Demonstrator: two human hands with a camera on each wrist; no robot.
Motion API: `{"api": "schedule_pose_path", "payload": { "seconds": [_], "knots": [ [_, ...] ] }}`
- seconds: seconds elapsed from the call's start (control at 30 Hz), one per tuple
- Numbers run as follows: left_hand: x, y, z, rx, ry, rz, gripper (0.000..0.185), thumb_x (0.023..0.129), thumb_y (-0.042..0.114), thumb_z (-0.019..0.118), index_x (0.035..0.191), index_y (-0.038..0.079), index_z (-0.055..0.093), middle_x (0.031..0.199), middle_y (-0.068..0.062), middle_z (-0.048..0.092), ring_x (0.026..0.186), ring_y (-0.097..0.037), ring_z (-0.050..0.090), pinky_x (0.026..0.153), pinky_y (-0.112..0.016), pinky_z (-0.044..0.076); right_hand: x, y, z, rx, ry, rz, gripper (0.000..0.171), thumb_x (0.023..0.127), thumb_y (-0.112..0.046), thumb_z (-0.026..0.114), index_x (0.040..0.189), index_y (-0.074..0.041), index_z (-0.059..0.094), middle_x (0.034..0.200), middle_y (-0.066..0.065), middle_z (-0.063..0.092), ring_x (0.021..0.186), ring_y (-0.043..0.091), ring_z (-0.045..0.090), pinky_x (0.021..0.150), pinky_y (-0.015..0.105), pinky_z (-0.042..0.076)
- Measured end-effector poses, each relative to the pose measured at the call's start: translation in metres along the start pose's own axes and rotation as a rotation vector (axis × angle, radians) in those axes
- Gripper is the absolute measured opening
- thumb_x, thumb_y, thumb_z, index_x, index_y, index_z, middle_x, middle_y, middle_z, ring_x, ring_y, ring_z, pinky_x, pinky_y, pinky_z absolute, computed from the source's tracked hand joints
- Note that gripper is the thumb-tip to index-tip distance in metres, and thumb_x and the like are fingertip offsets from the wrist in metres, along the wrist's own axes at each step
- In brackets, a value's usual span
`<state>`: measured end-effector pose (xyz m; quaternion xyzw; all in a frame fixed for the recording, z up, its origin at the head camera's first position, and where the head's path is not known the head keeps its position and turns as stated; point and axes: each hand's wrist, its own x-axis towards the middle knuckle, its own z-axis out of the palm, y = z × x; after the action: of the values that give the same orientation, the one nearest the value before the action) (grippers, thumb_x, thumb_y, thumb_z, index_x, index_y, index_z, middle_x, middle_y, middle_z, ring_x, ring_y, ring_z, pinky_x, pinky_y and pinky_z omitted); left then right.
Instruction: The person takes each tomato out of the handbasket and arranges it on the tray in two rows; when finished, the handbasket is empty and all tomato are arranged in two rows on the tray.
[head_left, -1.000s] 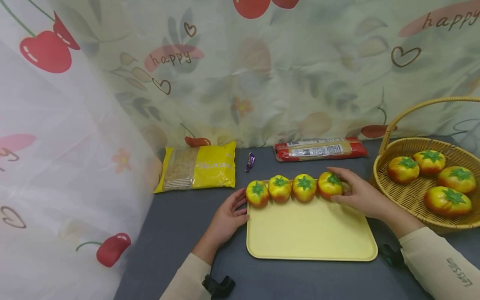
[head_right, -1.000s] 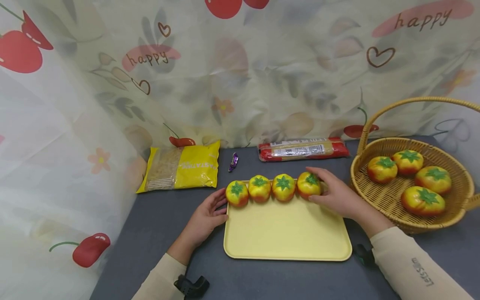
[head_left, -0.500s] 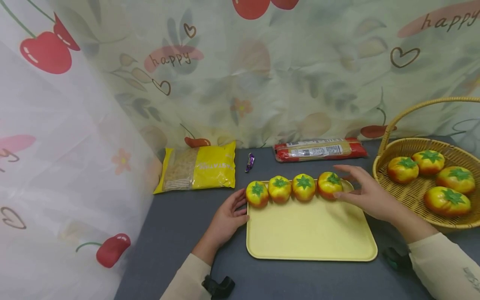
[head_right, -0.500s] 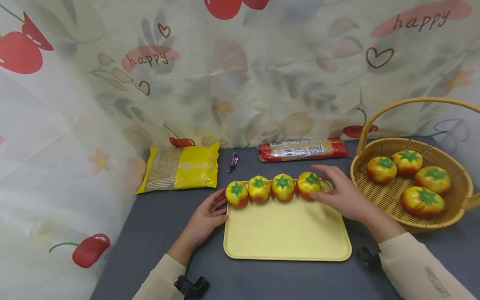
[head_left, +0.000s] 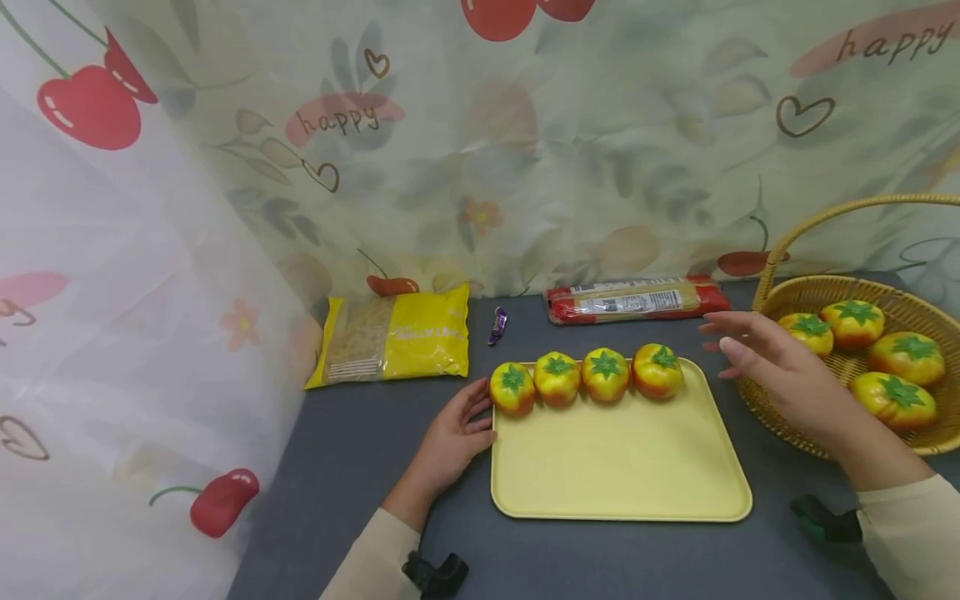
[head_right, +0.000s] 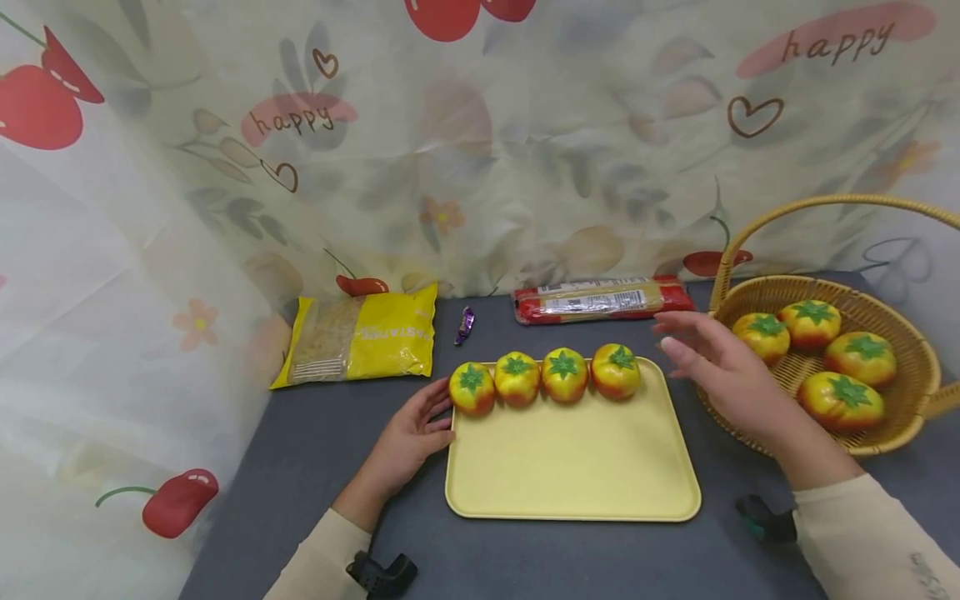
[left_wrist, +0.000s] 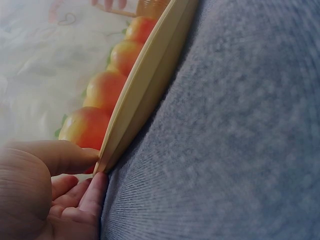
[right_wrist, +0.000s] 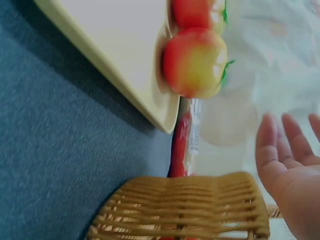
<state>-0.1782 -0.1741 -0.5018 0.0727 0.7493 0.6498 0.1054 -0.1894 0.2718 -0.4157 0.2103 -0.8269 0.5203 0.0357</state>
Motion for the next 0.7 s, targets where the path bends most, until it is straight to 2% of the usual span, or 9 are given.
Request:
{"api": "schedule_pose_path", "payload": {
  "seconds": [0.17,0.33,0.7],
  "knots": [
    [0.0,0.0,0.0,-0.005,-0.002,0.001,0.079,0.1,-0.011,0.069,0.169,0.001,0.034,0.17,-0.019,0.039,0.153,-0.033,0.043,0.117,-0.044,0.047,-0.005,0.002,-0.014,0.155,0.048,-0.044,0.042,0.119,-0.006,0.036,0.156,-0.006,0.054,0.142,0.005,0.06,0.122,0.012,0.066,0.089,0.021,0.058],
    [0.001,-0.001,0.0,-0.009,-0.005,-0.002,0.079,0.1,-0.011,0.069,0.169,0.001,0.034,0.17,-0.018,0.039,0.152,-0.033,0.043,0.116,-0.043,0.047,-0.013,0.005,-0.026,0.263,0.11,-0.036,0.04,0.119,-0.008,0.034,0.153,-0.004,0.055,0.139,0.011,0.061,0.121,0.015,0.066,0.089,0.02,0.058],
    [0.0,0.0,-0.001,-0.004,-0.005,0.01,0.078,0.1,-0.01,0.069,0.169,0.002,0.034,0.17,-0.018,0.039,0.153,-0.034,0.043,0.117,-0.044,0.046,-0.034,0.032,-0.064,0.456,0.219,-0.023,0.043,0.118,-0.012,0.032,0.154,-0.009,0.057,0.138,0.006,0.064,0.117,0.016,0.065,0.089,0.019,0.056]
  ]
}}
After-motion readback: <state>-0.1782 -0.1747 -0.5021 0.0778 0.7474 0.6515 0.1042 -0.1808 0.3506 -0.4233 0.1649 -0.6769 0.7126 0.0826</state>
